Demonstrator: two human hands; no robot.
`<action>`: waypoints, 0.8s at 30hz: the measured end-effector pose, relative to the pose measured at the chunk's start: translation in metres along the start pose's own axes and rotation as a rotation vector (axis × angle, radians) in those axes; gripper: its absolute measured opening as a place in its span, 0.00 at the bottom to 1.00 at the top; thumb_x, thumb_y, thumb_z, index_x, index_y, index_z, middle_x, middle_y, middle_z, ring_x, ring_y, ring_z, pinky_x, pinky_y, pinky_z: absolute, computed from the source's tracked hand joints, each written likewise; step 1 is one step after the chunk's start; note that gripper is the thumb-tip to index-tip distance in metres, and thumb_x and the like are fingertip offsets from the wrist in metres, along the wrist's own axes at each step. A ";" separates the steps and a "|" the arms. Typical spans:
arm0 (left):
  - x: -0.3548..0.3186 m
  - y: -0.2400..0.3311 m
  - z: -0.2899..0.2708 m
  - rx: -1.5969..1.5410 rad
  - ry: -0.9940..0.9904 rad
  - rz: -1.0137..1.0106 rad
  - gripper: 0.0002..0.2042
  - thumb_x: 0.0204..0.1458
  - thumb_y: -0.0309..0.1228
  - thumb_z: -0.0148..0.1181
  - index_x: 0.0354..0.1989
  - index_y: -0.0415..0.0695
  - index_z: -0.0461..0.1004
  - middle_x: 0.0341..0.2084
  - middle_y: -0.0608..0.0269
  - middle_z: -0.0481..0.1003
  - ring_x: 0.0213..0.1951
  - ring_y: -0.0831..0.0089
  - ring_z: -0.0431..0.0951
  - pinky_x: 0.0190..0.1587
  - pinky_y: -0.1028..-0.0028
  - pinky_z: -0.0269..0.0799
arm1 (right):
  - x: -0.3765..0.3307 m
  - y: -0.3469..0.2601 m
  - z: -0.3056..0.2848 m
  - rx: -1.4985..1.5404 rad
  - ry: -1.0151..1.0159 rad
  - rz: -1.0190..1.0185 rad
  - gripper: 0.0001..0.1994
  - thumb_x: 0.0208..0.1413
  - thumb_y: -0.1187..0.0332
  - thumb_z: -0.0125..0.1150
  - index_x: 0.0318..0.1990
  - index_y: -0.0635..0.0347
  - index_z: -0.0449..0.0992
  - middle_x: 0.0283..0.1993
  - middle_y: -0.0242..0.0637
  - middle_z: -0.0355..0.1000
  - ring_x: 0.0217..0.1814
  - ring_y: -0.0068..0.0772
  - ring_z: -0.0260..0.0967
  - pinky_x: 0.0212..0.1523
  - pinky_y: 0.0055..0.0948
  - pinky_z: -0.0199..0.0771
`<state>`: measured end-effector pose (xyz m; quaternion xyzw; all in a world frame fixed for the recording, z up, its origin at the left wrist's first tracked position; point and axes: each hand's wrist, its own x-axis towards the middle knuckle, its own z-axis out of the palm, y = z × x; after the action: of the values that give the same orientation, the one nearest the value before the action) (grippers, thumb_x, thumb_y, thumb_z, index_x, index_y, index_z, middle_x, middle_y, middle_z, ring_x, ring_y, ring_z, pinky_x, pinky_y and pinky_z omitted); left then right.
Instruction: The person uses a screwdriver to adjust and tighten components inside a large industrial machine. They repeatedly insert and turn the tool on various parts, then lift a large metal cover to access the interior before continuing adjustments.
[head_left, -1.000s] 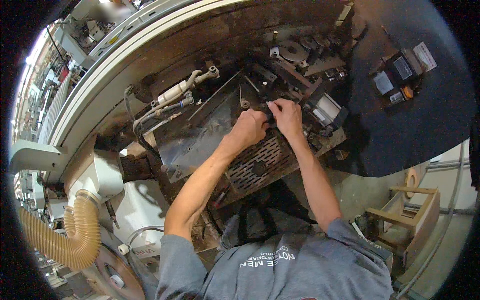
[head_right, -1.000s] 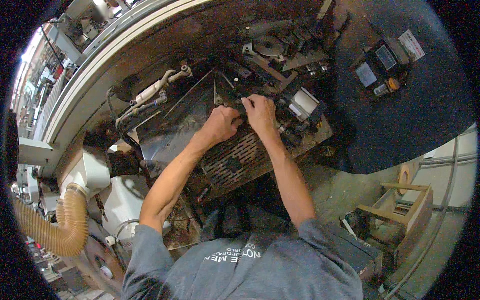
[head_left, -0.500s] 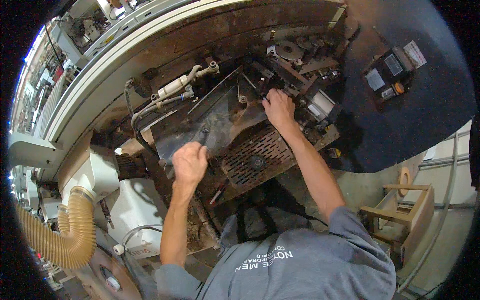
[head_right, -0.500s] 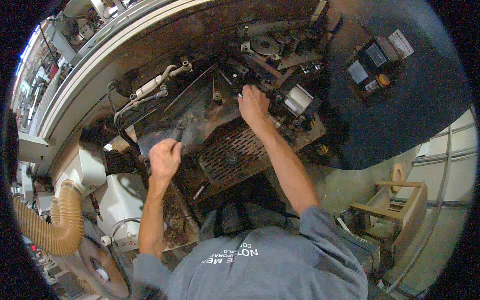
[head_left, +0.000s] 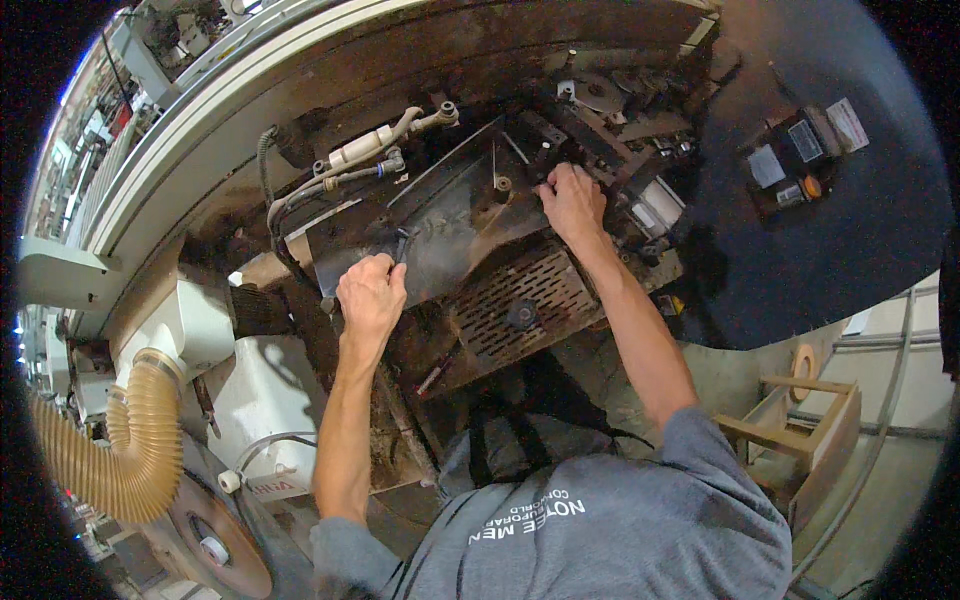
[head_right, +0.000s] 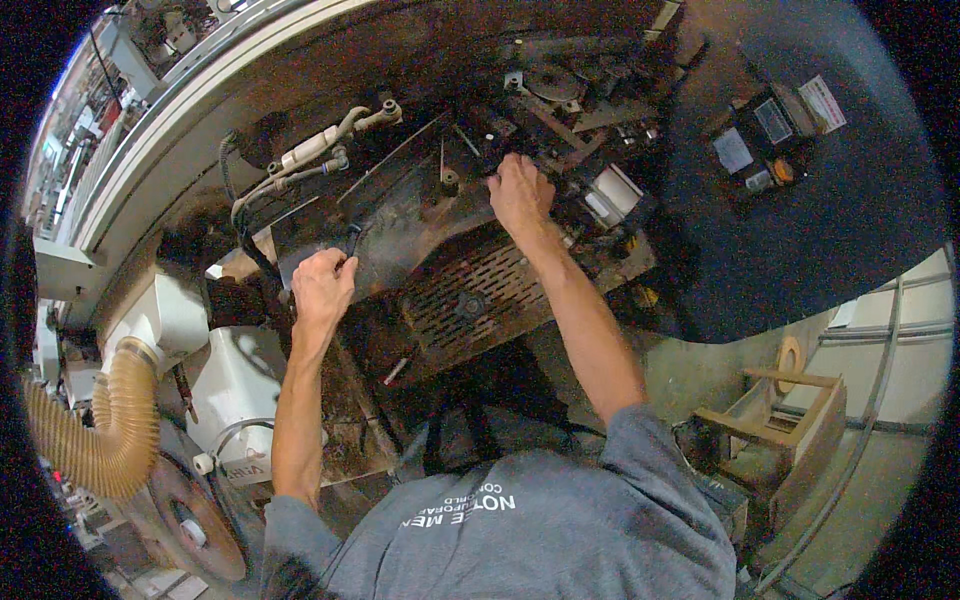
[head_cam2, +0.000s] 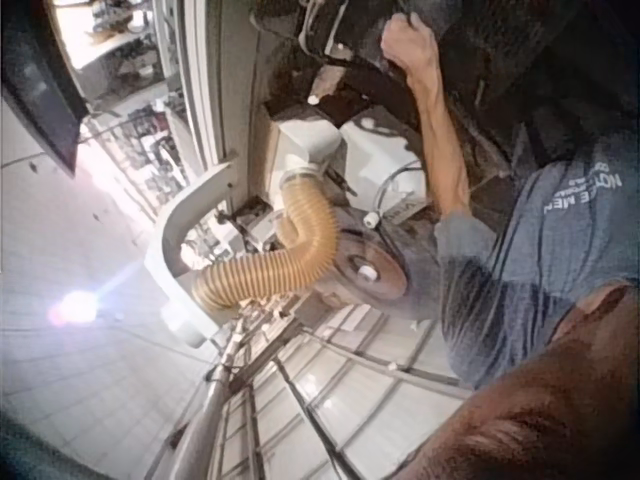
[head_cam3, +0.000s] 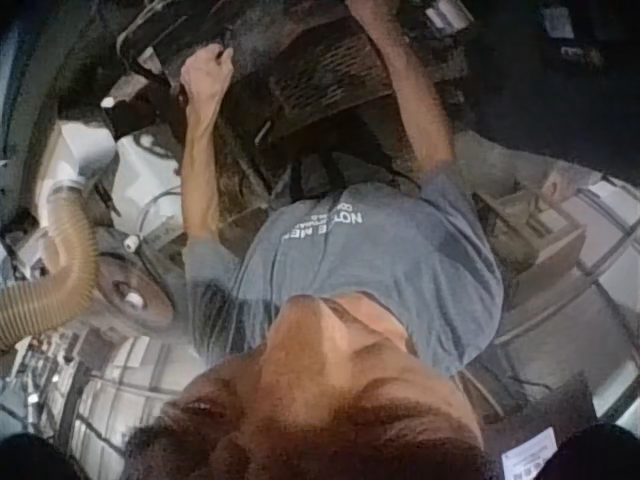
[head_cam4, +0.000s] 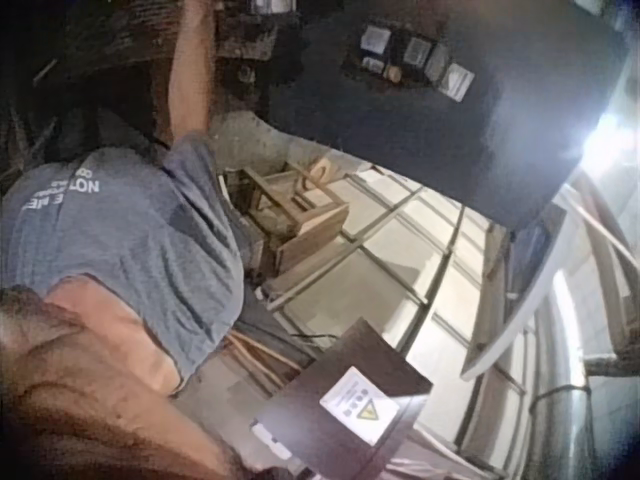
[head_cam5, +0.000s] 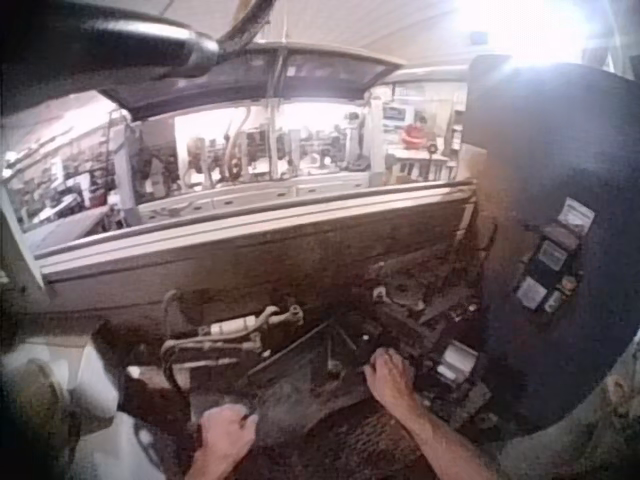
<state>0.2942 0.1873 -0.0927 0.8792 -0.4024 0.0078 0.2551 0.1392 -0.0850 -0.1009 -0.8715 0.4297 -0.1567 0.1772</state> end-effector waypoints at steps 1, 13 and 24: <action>-0.001 0.000 0.000 -0.002 0.003 0.001 0.09 0.48 0.33 0.65 0.25 0.38 0.76 0.26 0.47 0.76 0.31 0.46 0.77 0.35 0.55 0.72 | 0.000 -0.002 -0.001 -0.015 0.007 -0.010 0.12 0.56 0.62 0.64 0.42 0.60 0.75 0.44 0.45 0.74 0.46 0.53 0.74 0.42 0.52 0.74; -0.007 -0.003 0.004 -0.023 0.105 0.030 0.08 0.47 0.33 0.66 0.28 0.40 0.79 0.26 0.51 0.75 0.32 0.50 0.77 0.36 0.57 0.72 | 0.002 0.003 0.007 -0.061 0.072 -0.095 0.12 0.55 0.63 0.64 0.38 0.62 0.74 0.39 0.48 0.75 0.42 0.56 0.75 0.40 0.53 0.74; -0.009 -0.006 0.011 -0.075 0.117 0.060 0.08 0.47 0.30 0.66 0.28 0.41 0.74 0.26 0.50 0.72 0.31 0.47 0.74 0.33 0.55 0.70 | 0.011 0.002 -0.004 -0.046 -0.084 0.006 0.13 0.52 0.60 0.66 0.36 0.60 0.76 0.38 0.48 0.76 0.44 0.56 0.75 0.43 0.51 0.74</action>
<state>0.2900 0.1920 -0.1065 0.8546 -0.4129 0.0515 0.3106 0.1423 -0.0956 -0.0968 -0.8797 0.4282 -0.1094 0.1755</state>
